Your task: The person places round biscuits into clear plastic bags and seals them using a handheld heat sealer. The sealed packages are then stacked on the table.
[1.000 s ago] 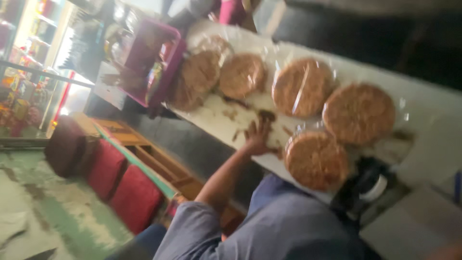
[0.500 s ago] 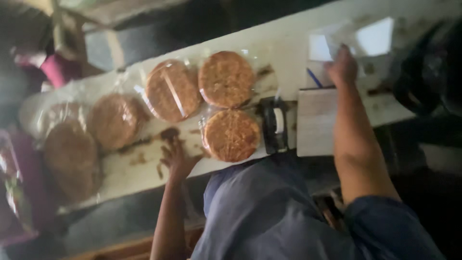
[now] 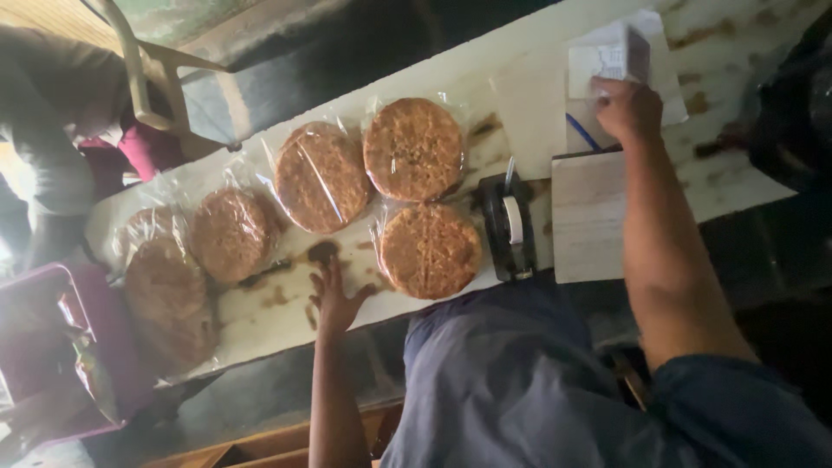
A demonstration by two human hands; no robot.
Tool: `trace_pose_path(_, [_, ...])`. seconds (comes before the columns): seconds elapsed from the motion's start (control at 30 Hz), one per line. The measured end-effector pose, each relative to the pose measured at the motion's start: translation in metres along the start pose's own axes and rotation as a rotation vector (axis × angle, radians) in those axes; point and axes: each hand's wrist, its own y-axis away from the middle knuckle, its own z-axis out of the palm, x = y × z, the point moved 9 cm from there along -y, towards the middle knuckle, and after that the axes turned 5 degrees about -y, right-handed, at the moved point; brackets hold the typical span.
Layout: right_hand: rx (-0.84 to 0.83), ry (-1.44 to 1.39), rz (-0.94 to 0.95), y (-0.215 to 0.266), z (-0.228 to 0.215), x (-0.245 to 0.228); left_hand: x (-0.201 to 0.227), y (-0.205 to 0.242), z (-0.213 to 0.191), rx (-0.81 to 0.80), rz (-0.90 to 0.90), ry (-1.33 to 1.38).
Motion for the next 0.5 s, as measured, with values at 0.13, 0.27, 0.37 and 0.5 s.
trace_pose_path(0.13, [0.189, 0.005, -0.065, 0.004, -0.021, 0.004, -0.002, 0.001, 0.001, 0.022, 0.011, 0.030])
trace_pose_path(0.27, [0.308, -0.078, 0.036, 0.008, -0.025, 0.013, -0.002, -0.003, 0.001, 0.018, 0.006, 0.029])
trace_pose_path(0.37, [0.290, -0.071, 0.092, 0.010, -0.019, 0.014, -0.002, -0.002, 0.000, 0.035, 0.001, 0.041])
trace_pose_path(0.5, [0.252, -0.075, 0.108, 0.009, -0.019, 0.012, -0.003, -0.006, 0.000, -0.004, -0.039, 0.039])
